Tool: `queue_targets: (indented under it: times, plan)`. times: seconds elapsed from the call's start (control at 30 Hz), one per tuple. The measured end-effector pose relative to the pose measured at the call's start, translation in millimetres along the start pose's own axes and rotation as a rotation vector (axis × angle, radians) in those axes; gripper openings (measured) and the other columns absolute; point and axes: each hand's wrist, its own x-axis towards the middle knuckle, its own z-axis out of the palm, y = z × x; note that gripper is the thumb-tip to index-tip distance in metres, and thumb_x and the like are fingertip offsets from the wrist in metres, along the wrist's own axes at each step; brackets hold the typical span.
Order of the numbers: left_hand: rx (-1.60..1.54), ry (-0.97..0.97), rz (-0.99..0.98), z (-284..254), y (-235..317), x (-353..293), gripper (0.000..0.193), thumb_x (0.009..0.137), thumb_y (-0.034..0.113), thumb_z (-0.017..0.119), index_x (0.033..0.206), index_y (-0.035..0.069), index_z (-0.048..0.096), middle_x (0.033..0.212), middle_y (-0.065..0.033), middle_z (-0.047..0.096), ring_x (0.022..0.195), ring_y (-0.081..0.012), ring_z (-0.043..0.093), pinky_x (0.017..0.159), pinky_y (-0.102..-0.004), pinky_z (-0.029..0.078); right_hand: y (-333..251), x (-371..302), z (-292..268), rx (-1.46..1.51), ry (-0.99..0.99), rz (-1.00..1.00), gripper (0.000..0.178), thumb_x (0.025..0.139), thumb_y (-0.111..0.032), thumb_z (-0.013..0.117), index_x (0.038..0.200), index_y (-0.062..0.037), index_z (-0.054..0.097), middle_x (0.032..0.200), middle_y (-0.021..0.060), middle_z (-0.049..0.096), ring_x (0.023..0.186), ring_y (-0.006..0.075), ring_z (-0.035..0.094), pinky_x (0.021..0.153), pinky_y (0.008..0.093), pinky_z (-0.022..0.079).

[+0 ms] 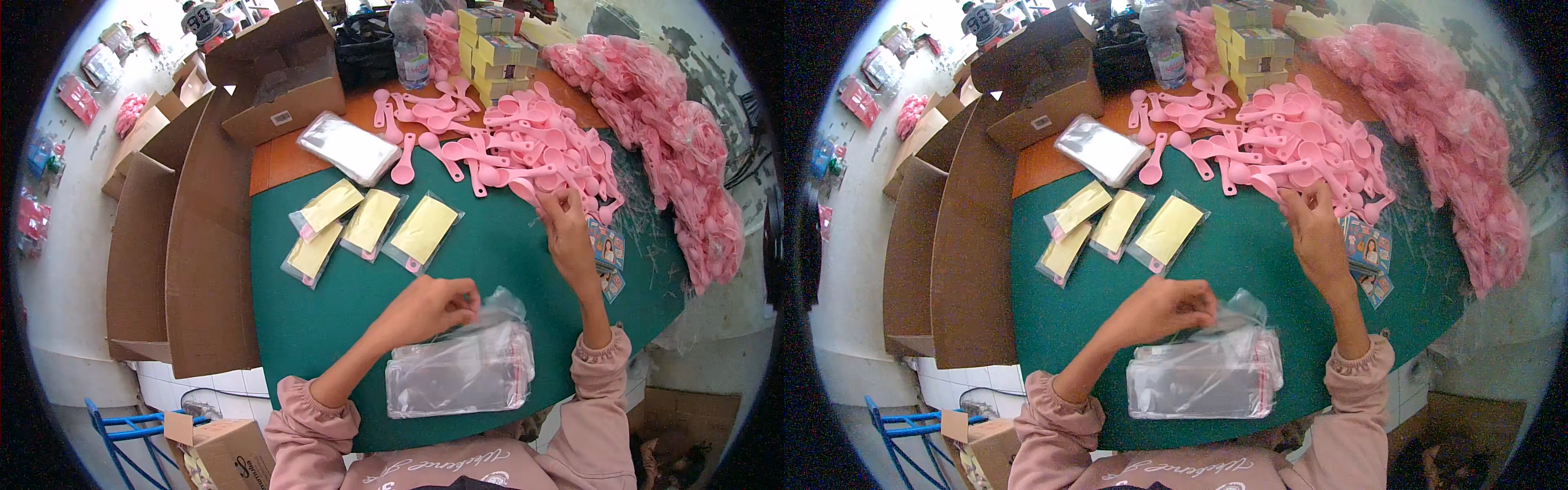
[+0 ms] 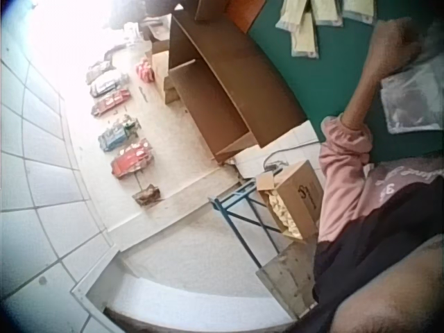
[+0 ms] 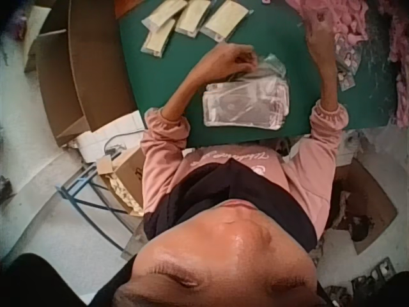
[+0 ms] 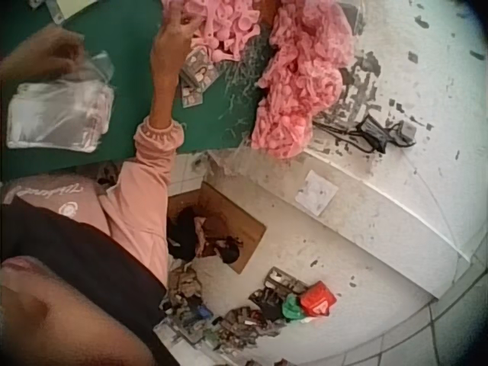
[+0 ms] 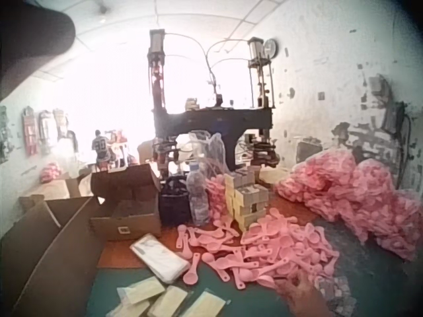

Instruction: The person repeatedly picks up pink plastic spoons and small printed cards, places them into clear plastic bags, and sets the sealed packages aside on the table. The process is repeated multiple times with consistent handling of each item.

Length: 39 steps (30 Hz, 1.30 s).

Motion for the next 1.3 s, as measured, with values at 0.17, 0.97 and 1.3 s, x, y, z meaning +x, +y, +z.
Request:
queue_targets:
  times: [0.17,0.97,1.3]
  plan:
    - [0.003,0.165,-0.002,-10,-15,9,0.013,0.078,0.01,0.064,0.088,0.003,0.061,0.086,-0.0029,0.062,0.08,-0.0101,0.058,0.068,-0.0248,0.048,-7,-7,-19,0.301,-0.283,-0.018,0.024,0.08,-0.002,0.055,0.105,-0.0018,0.052,0.083,0.008,0.048,0.065,0.0167,0.052,0.056,0.0254,0.042]
    - [-0.589,0.205,-0.167,2,-30,18,0.035,0.08,0.009,0.063,0.111,0.0,0.051,0.089,-0.0089,0.065,0.08,-0.0104,0.06,0.07,-0.0216,0.046,-38,-25,10,0.805,0.1,0.159,0.024,0.083,-0.004,0.058,0.093,-0.0024,0.036,0.069,0.0076,0.058,0.054,0.0081,0.055,0.047,0.0195,0.044]
    - [-0.539,0.076,-0.123,-3,-27,16,0.034,0.091,0.025,0.048,0.111,0.0,0.054,0.091,-0.0079,0.064,0.083,-0.0101,0.058,0.071,-0.0232,0.047,-38,-28,20,0.83,-0.011,0.198,0.021,0.085,-0.008,0.058,0.089,-0.003,0.038,0.069,0.0064,0.058,0.056,0.0069,0.053,0.046,0.0186,0.041]
